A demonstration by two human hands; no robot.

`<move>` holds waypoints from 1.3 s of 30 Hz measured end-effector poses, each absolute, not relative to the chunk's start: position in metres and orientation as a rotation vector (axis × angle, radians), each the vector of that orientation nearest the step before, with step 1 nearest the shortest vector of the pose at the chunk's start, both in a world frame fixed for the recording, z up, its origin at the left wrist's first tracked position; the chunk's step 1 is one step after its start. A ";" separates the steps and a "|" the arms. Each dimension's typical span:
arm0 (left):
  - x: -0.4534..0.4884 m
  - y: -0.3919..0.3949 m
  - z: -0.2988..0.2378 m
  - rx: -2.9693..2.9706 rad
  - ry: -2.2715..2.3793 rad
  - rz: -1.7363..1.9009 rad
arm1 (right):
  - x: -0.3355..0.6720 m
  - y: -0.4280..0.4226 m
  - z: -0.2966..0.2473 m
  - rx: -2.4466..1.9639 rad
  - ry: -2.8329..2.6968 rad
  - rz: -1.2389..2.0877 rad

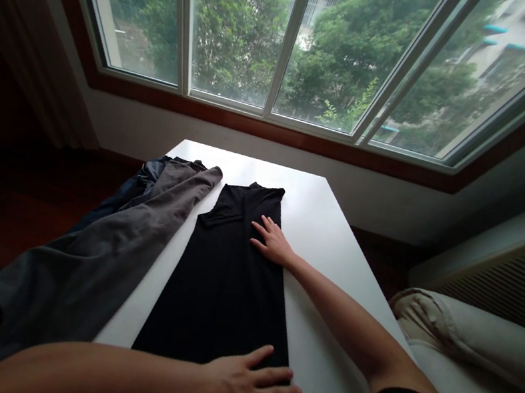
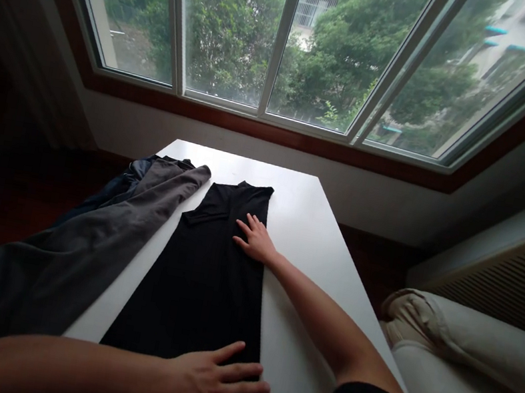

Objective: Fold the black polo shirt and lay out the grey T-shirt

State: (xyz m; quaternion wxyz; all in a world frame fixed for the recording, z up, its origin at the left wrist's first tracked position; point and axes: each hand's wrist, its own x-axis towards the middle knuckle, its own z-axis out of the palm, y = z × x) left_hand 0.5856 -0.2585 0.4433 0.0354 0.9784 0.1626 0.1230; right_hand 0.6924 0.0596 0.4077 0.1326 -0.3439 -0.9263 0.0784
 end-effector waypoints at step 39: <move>0.433 -0.306 0.469 1.945 2.271 0.081 | 0.478 0.111 0.466 -1.513 -2.378 0.335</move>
